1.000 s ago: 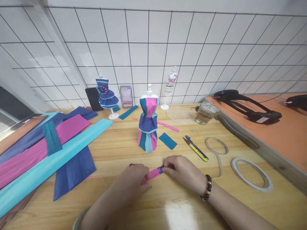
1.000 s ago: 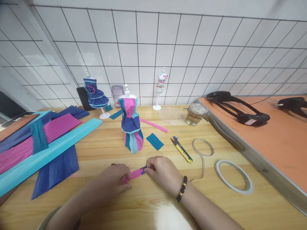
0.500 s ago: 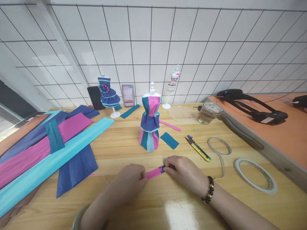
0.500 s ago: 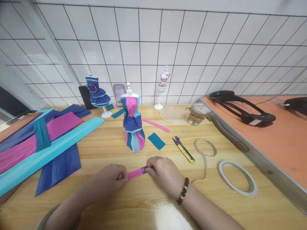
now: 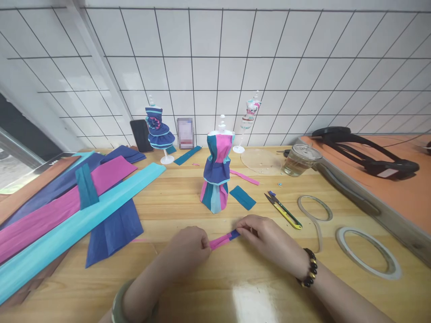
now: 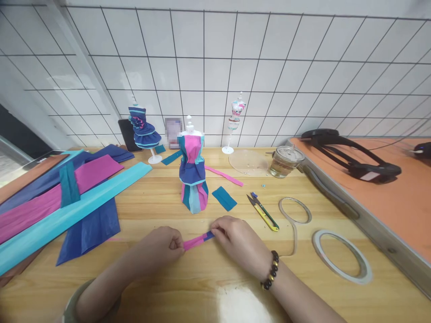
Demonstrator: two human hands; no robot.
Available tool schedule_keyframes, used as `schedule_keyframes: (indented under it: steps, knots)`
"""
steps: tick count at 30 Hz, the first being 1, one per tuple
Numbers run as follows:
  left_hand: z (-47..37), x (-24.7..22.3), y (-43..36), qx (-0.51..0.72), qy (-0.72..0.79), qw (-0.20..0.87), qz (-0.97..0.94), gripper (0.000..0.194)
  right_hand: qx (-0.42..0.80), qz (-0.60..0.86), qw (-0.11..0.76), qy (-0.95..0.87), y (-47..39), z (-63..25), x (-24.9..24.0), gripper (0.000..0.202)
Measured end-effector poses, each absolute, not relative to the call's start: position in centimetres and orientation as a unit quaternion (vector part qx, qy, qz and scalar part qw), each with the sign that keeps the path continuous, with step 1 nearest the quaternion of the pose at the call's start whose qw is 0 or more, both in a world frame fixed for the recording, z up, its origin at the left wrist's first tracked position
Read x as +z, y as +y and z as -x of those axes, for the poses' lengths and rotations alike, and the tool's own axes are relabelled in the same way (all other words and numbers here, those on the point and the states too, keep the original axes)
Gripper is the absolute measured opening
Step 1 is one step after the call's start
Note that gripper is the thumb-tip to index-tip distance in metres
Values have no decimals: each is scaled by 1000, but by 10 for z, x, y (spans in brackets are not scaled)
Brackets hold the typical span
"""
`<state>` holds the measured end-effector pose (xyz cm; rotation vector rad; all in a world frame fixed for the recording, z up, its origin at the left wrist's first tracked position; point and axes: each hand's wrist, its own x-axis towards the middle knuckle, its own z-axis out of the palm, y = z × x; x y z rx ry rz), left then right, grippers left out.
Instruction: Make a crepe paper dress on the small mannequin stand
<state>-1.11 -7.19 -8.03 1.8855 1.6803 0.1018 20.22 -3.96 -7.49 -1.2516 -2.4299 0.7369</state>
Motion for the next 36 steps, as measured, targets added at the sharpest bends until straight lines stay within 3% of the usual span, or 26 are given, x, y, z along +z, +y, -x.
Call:
schedule_keyframes:
  steps: [5, 11, 17, 36]
  knots:
    - [13, -79, -72, 42, 626, 316, -712, 12, 262, 349, 137, -889, -47, -198, -72, 24]
    - [14, -80, -71, 59, 616, 317, -719, 16, 139, 284, 65, -947, -58, -188, -81, 25]
    - [15, -82, -72, 64, 606, 309, -730, 16, 99, 277, 41, -955, -57, -186, -86, 23]
    - [38, -68, -67, -12, 616, 370, -695, 13, 70, 260, 87, -959, -60, -180, -86, 24]
